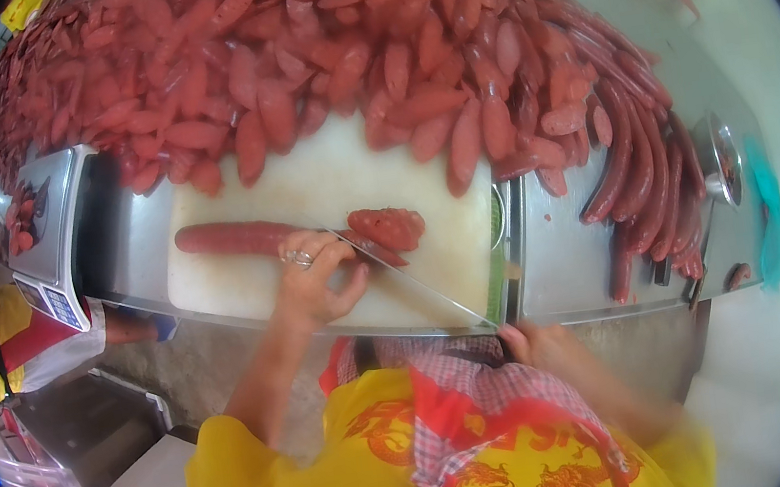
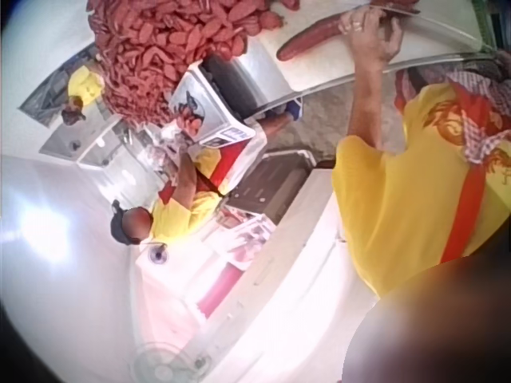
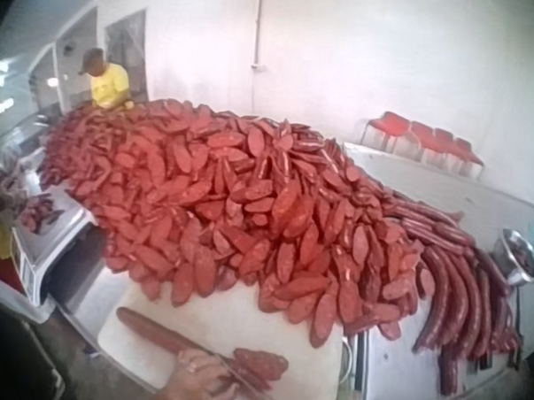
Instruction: The person slices long red sausages into thin rounds on a white cutting board using a knife. Sliced pieces accumulate on the board and are periodically moved aside to make space for continued cutting.
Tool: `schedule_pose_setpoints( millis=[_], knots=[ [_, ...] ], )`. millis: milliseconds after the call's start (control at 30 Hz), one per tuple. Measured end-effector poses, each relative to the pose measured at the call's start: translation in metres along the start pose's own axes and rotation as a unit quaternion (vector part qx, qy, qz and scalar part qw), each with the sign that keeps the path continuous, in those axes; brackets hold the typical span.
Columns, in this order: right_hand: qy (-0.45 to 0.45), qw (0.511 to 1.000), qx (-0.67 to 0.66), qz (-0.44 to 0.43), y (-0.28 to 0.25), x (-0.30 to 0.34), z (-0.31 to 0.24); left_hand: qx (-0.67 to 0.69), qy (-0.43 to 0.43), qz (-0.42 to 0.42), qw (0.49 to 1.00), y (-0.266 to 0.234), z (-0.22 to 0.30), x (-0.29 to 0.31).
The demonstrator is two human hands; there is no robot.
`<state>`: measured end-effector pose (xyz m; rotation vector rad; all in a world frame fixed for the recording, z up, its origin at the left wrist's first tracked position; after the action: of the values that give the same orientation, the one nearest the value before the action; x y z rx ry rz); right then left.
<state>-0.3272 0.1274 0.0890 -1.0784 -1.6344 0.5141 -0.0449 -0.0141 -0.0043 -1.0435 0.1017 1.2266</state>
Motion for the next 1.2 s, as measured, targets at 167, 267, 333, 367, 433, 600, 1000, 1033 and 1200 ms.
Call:
schedule_pose_setpoints(
  millis=[167,267,333,367,433,600,1000,1033,1200],
  knots=[
    [-0.119,0.99,-0.022,0.077,0.028,-0.092,-0.047,0.002,0.033,0.005,0.999,-0.006,0.0,0.002],
    [-0.123,0.99,-0.03,0.063,0.016,-0.087,-0.051,-0.022,0.042,0.015,0.999,-0.014,-0.005,0.004],
    [-0.134,0.989,-0.033,0.052,0.0,-0.045,-0.033,-0.041,0.044,0.052,0.997,-0.019,-0.007,0.006],
    [-0.066,0.997,-0.024,0.015,-0.003,-0.026,-0.025,-0.044,0.032,0.039,0.998,-0.02,-0.008,0.007],
    [-0.012,1.0,-0.008,-0.017,-0.008,0.01,-0.012,-0.035,0.023,0.024,0.999,-0.021,-0.01,0.007],
    [0.032,0.999,0.03,-0.032,0.001,0.012,-0.015,-0.027,-0.004,0.019,0.999,-0.018,-0.012,0.006],
    [-0.114,0.993,0.006,0.027,0.007,-0.043,-0.043,-0.072,0.018,0.024,0.997,-0.038,-0.023,0.009],
    [-0.038,0.999,0.007,-0.026,0.005,-0.023,-0.033,-0.064,0.015,0.018,0.998,-0.039,-0.024,0.01],
    [0.05,0.996,0.025,-0.066,-0.001,0.008,-0.024,-0.047,0.003,0.02,0.999,-0.036,-0.028,0.009]
  ],
)
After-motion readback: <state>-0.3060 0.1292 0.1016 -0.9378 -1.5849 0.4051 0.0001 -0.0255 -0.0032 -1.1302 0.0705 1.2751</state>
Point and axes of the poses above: each hand's wrist, its own x-axis away from the middle knuckle, its own y-axis out of the palm, z = x × y, the point moved 1 cm from there along -x, towards the middle knuckle, and after that the axes turned 6 degrees about x, right-handed, at the moved point
